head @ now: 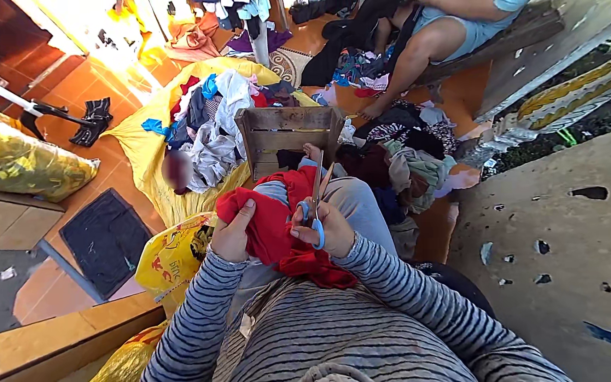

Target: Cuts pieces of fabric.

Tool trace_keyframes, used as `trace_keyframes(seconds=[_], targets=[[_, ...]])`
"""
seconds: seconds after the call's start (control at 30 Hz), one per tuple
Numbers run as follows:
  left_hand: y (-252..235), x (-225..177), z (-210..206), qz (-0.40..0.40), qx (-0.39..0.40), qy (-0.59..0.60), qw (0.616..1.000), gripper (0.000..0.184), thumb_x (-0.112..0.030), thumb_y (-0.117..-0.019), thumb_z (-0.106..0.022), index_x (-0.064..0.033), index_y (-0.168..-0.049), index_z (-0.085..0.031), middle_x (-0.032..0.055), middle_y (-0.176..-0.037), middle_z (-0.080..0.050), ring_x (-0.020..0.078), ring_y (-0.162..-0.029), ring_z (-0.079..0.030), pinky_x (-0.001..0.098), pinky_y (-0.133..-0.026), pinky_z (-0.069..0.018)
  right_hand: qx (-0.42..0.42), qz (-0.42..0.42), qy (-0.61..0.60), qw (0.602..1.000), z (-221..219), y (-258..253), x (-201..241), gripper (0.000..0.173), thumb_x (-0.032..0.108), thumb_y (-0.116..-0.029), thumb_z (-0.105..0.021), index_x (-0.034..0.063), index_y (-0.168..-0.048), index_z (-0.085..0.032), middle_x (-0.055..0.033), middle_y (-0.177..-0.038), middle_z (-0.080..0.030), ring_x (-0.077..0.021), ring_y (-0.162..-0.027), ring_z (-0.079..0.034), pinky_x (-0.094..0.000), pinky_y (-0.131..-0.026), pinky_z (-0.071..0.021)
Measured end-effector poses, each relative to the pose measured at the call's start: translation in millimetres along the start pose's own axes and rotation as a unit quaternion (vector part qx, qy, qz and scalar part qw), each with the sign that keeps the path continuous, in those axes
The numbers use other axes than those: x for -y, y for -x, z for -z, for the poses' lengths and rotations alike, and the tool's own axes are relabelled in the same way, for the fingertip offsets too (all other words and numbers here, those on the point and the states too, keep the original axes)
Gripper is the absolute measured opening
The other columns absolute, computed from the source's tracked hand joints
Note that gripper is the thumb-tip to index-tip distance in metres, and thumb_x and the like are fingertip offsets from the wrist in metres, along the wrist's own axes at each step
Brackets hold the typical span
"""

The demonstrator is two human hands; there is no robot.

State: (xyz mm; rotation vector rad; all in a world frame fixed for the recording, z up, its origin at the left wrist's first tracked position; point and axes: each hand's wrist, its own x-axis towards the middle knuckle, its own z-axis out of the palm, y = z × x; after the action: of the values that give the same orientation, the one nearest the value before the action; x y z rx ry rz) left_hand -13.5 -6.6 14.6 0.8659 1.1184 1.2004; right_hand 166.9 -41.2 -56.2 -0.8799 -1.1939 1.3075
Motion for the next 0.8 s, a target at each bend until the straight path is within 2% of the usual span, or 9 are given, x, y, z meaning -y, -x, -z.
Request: trace_keyframes(seconds=[0.03, 0.1, 0.17, 0.27, 0.37, 0.43, 0.5, 0.63, 0.8], targets=[[-2, -3, 3, -0.017, 0.012, -0.001, 1.0, 0.019, 0.004, -0.1011, -0.045, -0.0054, -0.103, -0.061, 0.0003, -0.081, -0.074, 0.0084, -0.077, -0.073, 0.0277, -0.076, -0.0623, 0.038, 0.009, 0.023, 0.999, 3, 3, -3, 0.024, 0.014, -0.0839, -0.076, 0.0048, -0.101, -0.061, 0.0062, -0.088, -0.068, 0.0009, -0.072, -0.062, -0.0182, -0.064, -0.0521], [-5, -10, 7, -0.042, 0.034, 0.006, 0.999, 0.022, 0.003, -0.1015, -0.044, -0.0066, -0.103, -0.063, 0.0004, -0.082, -0.075, 0.0084, -0.077, -0.073, 0.028, -0.077, -0.0625, 0.111, 0.002, 0.089, 0.99, 11, 8, -10, 0.051, 0.043, -0.0871, -0.076, -0.0009, -0.11, -0.062, 0.0017, -0.098, -0.07, 0.0005, -0.081, -0.063, -0.0192, -0.07, -0.0532], [-6, -19, 11, -0.054, 0.047, 0.021, 0.997, 0.025, 0.003, -0.1021, -0.041, -0.008, -0.102, -0.064, 0.0007, -0.082, -0.075, 0.0081, -0.077, -0.073, 0.0278, -0.076, -0.0624, 0.17, -0.027, 0.14, 0.975, 17, 11, -17, 0.078, 0.067, -0.0826, -0.071, -0.0036, -0.114, -0.063, -0.0024, -0.103, -0.068, -0.0011, -0.087, -0.062, -0.02, -0.074, -0.052], [-9, -29, 22, -0.048, 0.092, 0.059, 0.993, 0.029, -0.005, -0.1038, -0.04, -0.0099, -0.099, -0.068, 0.0026, -0.081, -0.075, 0.0084, -0.076, -0.073, 0.0271, -0.074, -0.0622, 0.225, -0.058, 0.157, 0.96, 19, 8, -28, 0.086, 0.076, -0.076, -0.07, -0.0008, -0.113, -0.063, -0.0001, -0.099, -0.065, 0.0021, -0.084, -0.059, -0.0158, -0.071, -0.0493], [-12, -30, 37, -0.054, 0.137, 0.065, 0.987, 0.009, -0.02, -0.0963, -0.068, -0.0128, -0.102, -0.071, 0.0034, -0.085, -0.077, 0.0097, -0.079, -0.075, 0.0281, -0.077, -0.0629, 0.236, -0.035, 0.147, 0.96, 4, -2, -29, 0.084, 0.078, -0.0751, -0.069, -0.0004, -0.106, -0.064, 0.0004, -0.092, -0.065, 0.0019, -0.08, -0.058, -0.0166, -0.067, -0.0485], [-12, -31, 45, -0.059, 0.136, 0.048, 0.988, 0.017, -0.015, -0.0868, -0.078, -0.012, -0.102, -0.07, 0.0035, -0.085, -0.077, 0.0105, -0.079, -0.075, 0.0282, -0.078, -0.0629, 0.235, -0.02, 0.13, 0.963, -9, -11, -24, 0.079, 0.075, -0.0752, -0.071, 0.0007, -0.099, -0.065, 0.0025, -0.086, -0.065, 0.0026, -0.076, -0.058, -0.0161, -0.065, -0.0479], [-13, -34, 56, -0.06, 0.131, 0.026, 0.989, 0.02, -0.001, -0.0831, -0.074, -0.0107, -0.1, -0.07, 0.0033, -0.086, -0.077, 0.0102, -0.08, -0.075, 0.0283, -0.079, -0.0627, 0.238, -0.022, 0.11, 0.965, -19, -20, -21, 0.072, 0.072, -0.0752, -0.074, 0.0031, -0.093, -0.065, 0.0061, -0.081, -0.063, 0.0042, -0.072, -0.058, -0.0149, -0.062, -0.0482], [-13, -41, 90, -0.06, 0.108, -0.012, 0.992, 0.023, 0.005, -0.0834, -0.07, -0.0094, -0.101, -0.068, 0.0022, -0.086, -0.077, 0.0097, -0.081, -0.074, 0.0279, -0.081, -0.0622, 0.271, -0.046, 0.089, 0.957, -40, -33, -23, 0.06, 0.065, -0.0758, -0.078, 0.0076, -0.083, -0.063, 0.0109, -0.071, -0.059, 0.0069, -0.062, -0.053, -0.0135, -0.056, -0.0429], [-4, -54, 130, -0.047, 0.066, -0.024, 0.996, 0.022, 0.007, -0.0858, -0.063, -0.0097, -0.099, -0.07, 0.0011, -0.085, -0.077, 0.0076, -0.08, -0.074, 0.0263, -0.08, -0.0618, 0.35, -0.092, 0.081, 0.929, -66, -47, -36, 0.058, 0.062, -0.0778, -0.078, 0.0075, -0.089, -0.063, 0.0111, -0.073, -0.06, 0.0066, -0.064, -0.053, -0.0141, -0.058, -0.043]])
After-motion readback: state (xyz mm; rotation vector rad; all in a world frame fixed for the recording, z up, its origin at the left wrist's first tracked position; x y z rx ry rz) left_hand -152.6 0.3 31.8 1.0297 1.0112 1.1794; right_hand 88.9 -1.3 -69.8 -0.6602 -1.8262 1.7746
